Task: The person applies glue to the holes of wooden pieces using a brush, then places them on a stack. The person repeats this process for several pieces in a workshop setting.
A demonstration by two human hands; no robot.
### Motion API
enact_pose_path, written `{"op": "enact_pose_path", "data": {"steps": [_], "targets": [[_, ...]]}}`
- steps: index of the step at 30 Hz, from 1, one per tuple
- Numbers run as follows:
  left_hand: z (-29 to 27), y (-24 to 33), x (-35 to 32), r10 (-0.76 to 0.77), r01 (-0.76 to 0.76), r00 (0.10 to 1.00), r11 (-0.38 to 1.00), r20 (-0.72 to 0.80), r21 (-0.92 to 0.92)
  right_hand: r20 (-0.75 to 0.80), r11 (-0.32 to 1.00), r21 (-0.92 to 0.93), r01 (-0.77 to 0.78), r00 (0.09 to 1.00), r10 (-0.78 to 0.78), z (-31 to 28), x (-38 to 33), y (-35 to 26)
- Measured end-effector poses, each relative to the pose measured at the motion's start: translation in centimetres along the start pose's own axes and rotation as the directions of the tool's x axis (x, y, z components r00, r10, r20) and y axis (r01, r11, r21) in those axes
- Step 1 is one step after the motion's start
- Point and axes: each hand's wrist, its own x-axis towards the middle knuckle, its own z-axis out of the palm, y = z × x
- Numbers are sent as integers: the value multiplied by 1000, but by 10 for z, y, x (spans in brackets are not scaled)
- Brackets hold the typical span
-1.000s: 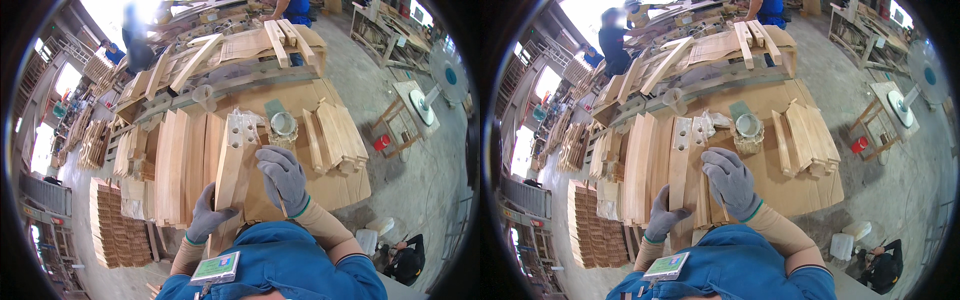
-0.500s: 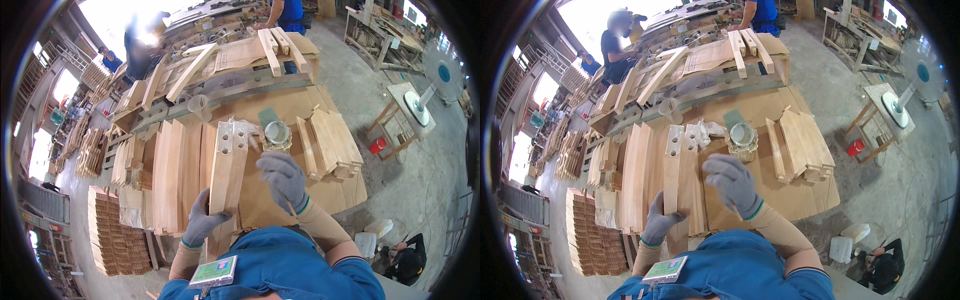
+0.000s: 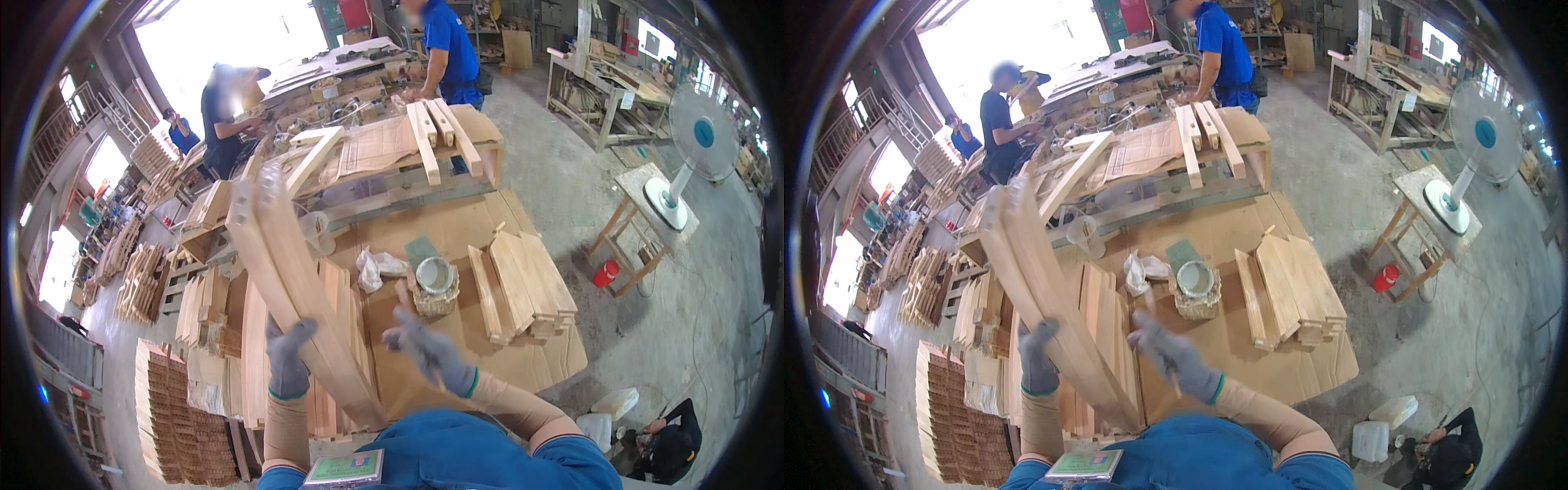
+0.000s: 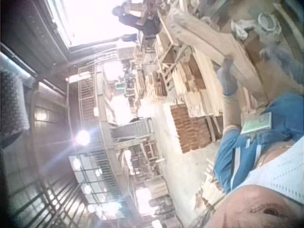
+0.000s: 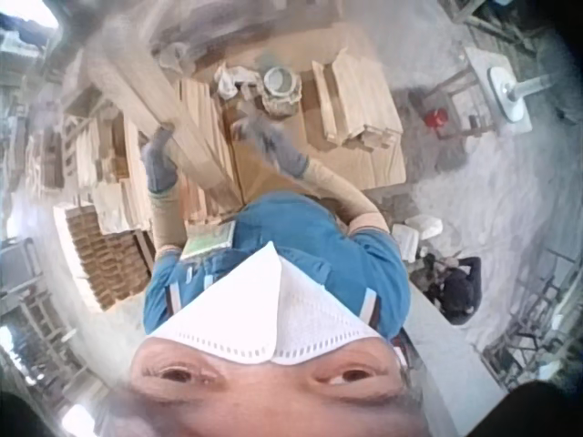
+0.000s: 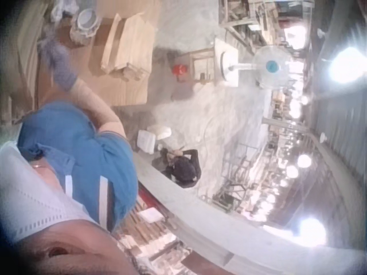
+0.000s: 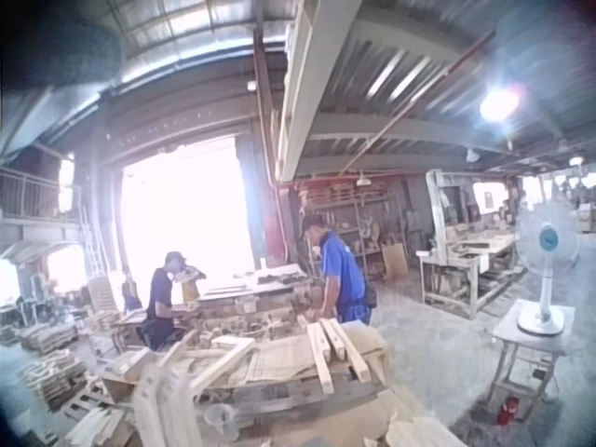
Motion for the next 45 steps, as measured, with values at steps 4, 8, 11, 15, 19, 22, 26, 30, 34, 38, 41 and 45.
{"op": "enact_pose_path", "data": {"steps": [4, 8, 11, 15, 19, 22, 26, 30, 34, 38, 41, 45], "targets": [[40, 25, 44, 152, -155, 988, 975, -32, -161, 223, 970, -207, -130, 959, 176, 8, -5, -16], [71, 40, 88, 115, -105, 993, 955, 19, -278, 79, 951, -9, -308, 948, 308, 4, 22, 1], [87, 35, 122, 126, -113, 989, 981, 78, -155, 22, 939, 216, -267, 963, 269, -8, 49, 20], [92, -11, 146, 11, 31, 935, 993, 355, -111, -16, 919, 280, -277, 956, 293, -38, 114, 34], [89, -78, 163, -130, 248, 851, 953, 509, -172, -21, 844, 426, -326, 929, 369, -62, 176, 68], [95, -97, 207, -221, 425, 839, 837, 497, -346, -20, 745, 526, -410, 870, 493, -76, 205, 113], [101, -135, 273, -294, 509, 796, 799, 529, -321, 21, 618, 625, -477, 801, 598, -103, 237, 160], [95, -155, 323, -353, 578, 763, 748, 541, -326, 9, 926, 123, -358, 933, 359, -119, 271, 189], [108, -165, 354, -336, 575, 752, 756, 566, -314, -89, 852, 178, -492, 855, 511, -142, 299, 219], [113, -178, 373, -382, 552, 795, 777, 472, -301, -30, 555, 679, -480, 738, 674, -146, 292, 225], [99, -194, 361, -319, 499, 837, 778, 444, -382, -41, 455, 740, -495, 642, 766, -136, 255, 211], [58, -212, 314, -490, 532, 843, 694, 223, -485, -137, 571, 646, -506, 659, 740, -140, 170, 173]]}}
